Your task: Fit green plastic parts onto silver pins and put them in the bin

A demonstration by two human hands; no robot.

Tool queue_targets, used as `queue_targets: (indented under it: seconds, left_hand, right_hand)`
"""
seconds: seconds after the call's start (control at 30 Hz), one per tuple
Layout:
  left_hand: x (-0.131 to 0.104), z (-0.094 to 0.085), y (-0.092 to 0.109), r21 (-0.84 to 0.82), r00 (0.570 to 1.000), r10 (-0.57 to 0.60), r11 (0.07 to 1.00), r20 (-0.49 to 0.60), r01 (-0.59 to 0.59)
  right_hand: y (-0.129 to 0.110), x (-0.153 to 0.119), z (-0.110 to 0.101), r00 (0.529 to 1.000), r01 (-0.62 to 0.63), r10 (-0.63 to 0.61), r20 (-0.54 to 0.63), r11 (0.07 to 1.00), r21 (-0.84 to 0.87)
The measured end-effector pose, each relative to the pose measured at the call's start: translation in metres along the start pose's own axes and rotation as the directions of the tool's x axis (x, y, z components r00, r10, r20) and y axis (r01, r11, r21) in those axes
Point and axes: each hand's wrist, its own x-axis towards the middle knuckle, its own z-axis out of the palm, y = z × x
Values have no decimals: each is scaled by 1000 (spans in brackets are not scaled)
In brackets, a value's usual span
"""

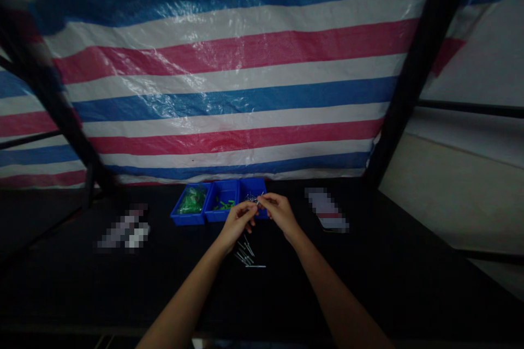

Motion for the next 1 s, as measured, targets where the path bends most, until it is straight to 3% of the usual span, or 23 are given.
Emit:
queue_targets:
  seconds: [0.67,1.0]
  left_hand:
    - [2,-3,-1,-49,995,31,998,-98,-35]
    - [3,-7,1,-163,982,37,984,-186,-68]
  right_hand:
    - [-9,-3,-4,998,-52,46,32,975,218]
    - [-7,-9,1,972,-42,-1,234,983,181]
